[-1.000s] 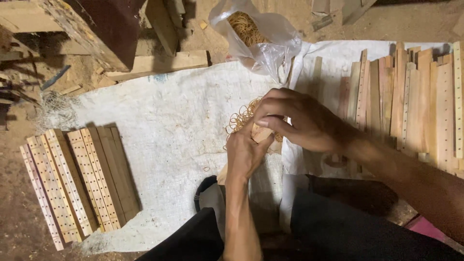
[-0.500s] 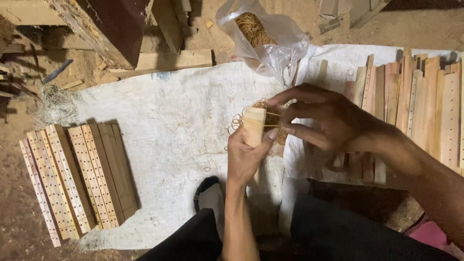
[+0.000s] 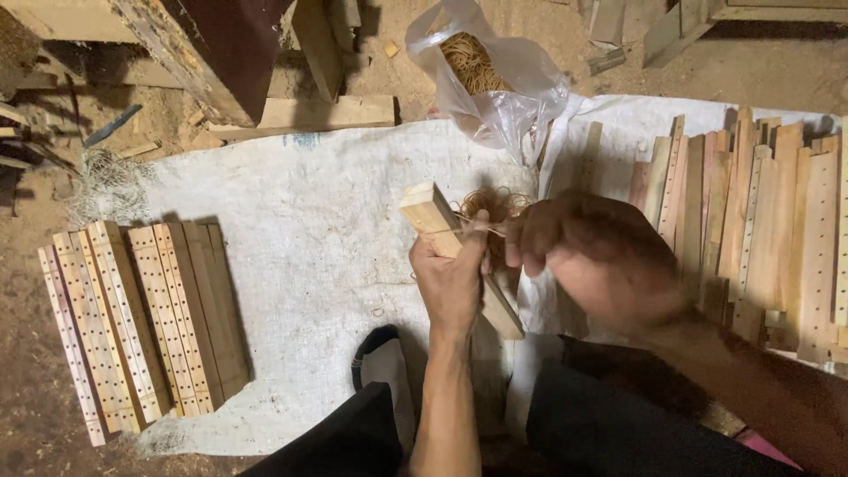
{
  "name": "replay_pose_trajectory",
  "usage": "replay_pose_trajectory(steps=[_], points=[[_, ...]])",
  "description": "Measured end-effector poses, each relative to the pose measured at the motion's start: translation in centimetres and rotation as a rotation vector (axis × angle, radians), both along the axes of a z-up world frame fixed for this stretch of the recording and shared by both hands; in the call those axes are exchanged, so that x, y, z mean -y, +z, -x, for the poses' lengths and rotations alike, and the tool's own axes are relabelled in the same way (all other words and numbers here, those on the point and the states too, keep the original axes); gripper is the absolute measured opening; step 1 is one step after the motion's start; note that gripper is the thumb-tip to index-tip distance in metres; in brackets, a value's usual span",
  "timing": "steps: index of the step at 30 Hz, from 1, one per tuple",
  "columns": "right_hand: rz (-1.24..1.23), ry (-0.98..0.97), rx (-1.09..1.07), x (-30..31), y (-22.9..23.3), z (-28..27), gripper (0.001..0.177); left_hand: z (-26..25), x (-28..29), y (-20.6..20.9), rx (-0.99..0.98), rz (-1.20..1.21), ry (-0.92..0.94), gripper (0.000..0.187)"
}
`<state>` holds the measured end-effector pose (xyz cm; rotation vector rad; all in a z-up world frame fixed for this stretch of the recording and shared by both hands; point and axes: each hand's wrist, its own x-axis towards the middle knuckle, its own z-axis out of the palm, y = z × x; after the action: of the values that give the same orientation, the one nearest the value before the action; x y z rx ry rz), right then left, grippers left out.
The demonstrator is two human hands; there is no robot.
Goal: Wrapping rubber bands around wooden slats and organizing them into stacks
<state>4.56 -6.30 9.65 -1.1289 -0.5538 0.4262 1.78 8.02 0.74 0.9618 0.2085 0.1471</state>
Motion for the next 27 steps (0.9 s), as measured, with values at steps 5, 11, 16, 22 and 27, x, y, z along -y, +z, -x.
replay_pose_trajectory(steps=[5,11,16,22,27], points=[[-0.078,-0.170,-0.233,-1.3,1.0,1.5,0.052,0.3,1.1,0.4,-0.123,-0.366,0.167,0.024],[0.450,-0.261,0.141,-1.5,1.2,0.1,0.053,0.3,2.2,-3.6,0.239,-0.385,0.199,0.029],[0.696,-0.258,0.306,-1.2,1.4,-0.5,0.054,-0.2,1.5,-2.6,0.178,-0.877,0.199,0.013],[0.910,-0.166,0.510,0.3,1.2,-2.4,0.048,0.1,1.9,-3.7,0.241,-1.044,0.156,0.017],[0.904,-0.082,0.217,0.8,1.2,-2.8,0.048,0.1,1.3,-1.1,0.180,-1.093,0.071,0.020]])
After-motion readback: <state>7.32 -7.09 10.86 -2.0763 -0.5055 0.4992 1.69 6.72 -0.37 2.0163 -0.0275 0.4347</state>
